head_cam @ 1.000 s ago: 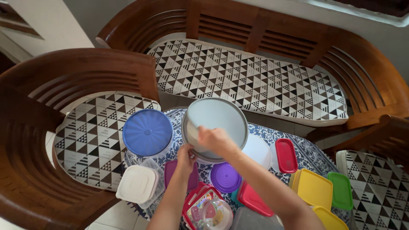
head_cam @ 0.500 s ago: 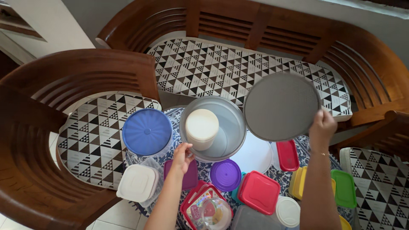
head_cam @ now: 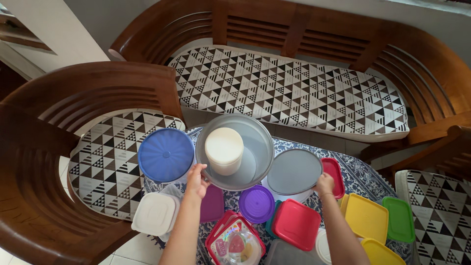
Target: The person sits at a table covered with plastic food containers and colorful lids. They pick up containers and lids one at a time, test-fit lids onto matching containers, and set matched pairs aside, working through the pile across the table.
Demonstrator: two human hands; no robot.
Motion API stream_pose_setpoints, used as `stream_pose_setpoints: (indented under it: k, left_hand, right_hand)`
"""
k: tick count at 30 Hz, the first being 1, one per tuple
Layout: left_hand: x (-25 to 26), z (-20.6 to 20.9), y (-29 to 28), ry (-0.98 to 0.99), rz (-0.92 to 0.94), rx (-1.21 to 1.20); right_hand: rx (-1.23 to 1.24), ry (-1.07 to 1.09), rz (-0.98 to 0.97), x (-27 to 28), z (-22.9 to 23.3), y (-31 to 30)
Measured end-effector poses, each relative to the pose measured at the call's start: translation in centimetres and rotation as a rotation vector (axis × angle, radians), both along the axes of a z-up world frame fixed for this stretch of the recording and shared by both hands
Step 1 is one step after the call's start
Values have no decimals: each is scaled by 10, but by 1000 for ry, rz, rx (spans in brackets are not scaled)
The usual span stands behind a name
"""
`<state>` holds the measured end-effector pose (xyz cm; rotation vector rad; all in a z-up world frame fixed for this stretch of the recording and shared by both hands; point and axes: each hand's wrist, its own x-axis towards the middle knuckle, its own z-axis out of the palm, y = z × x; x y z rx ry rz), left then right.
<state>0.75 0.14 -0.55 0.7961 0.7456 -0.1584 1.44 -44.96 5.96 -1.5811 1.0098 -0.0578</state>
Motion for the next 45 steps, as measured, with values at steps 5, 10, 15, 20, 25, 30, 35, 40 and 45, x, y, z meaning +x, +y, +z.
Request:
stream_pose_setpoints:
  k: [5,10,15,20,25,30,35,40,45]
  left_hand:
    - [-6,-6,7,-77,-29,-41]
    - [-7,-7,8,-79,-38,-40]
    - [-9,-2,5,-84,-53,-32]
    - [-10,-8,1,-128,-33,-49]
    - [-7,-5,-6,-56,-33,-26]
    - [-10,8,-8,-105,-116,-10]
    - [-14,16,-10,-117,-150,-33]
    - [-16,19,-14,-117,-159,-17]
    - [-14,23,-12,-129,-155,-41]
  right_hand:
    - [214,261,-2,-6,-5,11]
    - [329,498,87,-7,-5,10]
    - [-376,113,266,17,17,7]
    - [-916,-650,300,60,80,55]
    - [-826,-712,909,89,98,194]
    - [-918,42,1244,93,78,284]
    - [-943,174,1202,98,60,306]
    - [-962,181,1107,90,58,312]
    - [-953,127,1018,77,77,293]
